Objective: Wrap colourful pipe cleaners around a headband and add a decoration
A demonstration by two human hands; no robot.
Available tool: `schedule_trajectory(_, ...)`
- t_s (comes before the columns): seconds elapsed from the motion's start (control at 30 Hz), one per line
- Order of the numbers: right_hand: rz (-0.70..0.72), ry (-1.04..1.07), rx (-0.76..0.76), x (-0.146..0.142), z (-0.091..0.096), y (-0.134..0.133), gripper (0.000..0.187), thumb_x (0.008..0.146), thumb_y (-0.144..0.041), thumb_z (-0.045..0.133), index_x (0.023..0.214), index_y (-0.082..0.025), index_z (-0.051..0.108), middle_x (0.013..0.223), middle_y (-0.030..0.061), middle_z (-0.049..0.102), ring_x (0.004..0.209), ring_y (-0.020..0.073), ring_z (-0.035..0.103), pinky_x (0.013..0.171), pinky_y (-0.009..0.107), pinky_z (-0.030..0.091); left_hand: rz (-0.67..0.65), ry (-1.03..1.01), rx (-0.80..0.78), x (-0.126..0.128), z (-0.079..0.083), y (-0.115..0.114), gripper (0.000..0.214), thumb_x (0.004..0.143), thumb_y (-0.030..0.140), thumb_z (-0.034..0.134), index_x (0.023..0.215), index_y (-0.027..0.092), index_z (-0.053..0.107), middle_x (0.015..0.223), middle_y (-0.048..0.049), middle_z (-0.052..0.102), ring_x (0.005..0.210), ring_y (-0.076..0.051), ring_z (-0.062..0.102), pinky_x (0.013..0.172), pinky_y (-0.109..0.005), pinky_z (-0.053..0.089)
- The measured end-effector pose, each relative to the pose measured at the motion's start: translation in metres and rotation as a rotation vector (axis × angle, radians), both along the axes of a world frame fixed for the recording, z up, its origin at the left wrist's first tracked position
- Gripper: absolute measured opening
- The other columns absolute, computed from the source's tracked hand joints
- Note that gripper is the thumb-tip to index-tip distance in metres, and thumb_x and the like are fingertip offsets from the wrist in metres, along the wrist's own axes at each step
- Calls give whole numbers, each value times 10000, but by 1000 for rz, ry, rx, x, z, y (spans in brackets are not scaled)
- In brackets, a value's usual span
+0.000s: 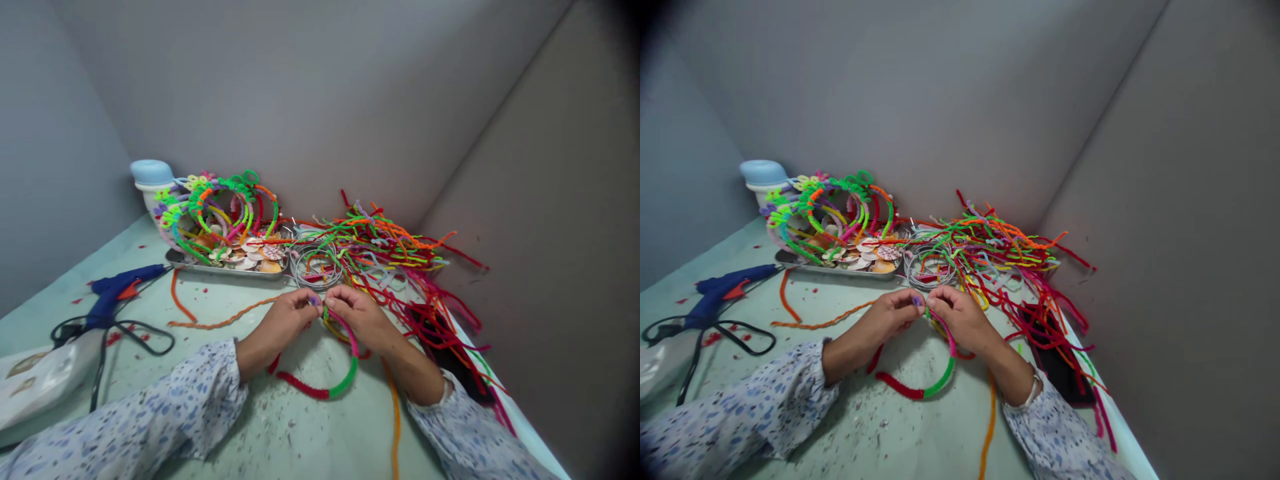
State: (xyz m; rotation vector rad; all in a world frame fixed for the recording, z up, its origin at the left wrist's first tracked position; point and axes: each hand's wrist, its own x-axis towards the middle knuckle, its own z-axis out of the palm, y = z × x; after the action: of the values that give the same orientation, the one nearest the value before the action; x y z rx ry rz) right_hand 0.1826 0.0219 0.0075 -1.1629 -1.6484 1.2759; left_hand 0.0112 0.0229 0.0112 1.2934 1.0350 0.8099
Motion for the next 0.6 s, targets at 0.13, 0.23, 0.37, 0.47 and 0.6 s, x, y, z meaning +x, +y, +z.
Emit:
schedule_trajectory(0.13, -31, -8, 28, -3, -6, -1, 242, 859, -429, 546, 841, -189, 572, 608, -63, 426, 531, 85, 357, 495, 213, 291, 16, 8, -24, 0, 0, 0, 83, 738, 256, 589, 763, 178, 579, 503, 82, 390, 455, -71, 296, 456, -212, 201)
schedule_trajectory(0.23, -32, 36, -43, -3, -5, -2, 240, 852, -436, 547, 853, -196, 557, 572, -73, 417, 490, 82, 349, 459, 212, 274, 27, 4, -22, 0, 1, 0, 79, 729, 250, 599, 743, 175, 577, 502, 82, 401, 453, -71, 303, 467, -215, 211)
schedule_trajectory(0.37, -6, 128, -138, -1, 5, -2, 253, 787, -389, 615, 939, -203, 534, 659, -50, 531, 550, 96, 475, 508, 219, 366, 50, -31, -22, 1, -1, 2, 103, 727, 268, 617, 720, 178, 567, 502, 81, 412, 448, -73, 311, 477, -220, 221)
schedule_trajectory(0.47, -6, 140, -151, 0, 12, -2, 260, 713, -271, 638, 941, -196, 538, 726, -28, 580, 635, 110, 535, 597, 241, 420, 57, -60, -14, 1, -3, 2, 92, 723, 258, 621, 759, 183, 580, 509, 82, 417, 454, -76, 327, 478, -217, 228)
schedule_trajectory(0.6, -23, 65, -149, -3, 11, -2, 186, 679, -210, 605, 857, -180, 561, 683, -26, 587, 603, 107, 514, 579, 241, 403, 61, -57, 2, 0, -6, 3, 88, 744, 260, 613, 785, 186, 588, 504, 86, 399, 453, -72, 315, 468, -209, 219)
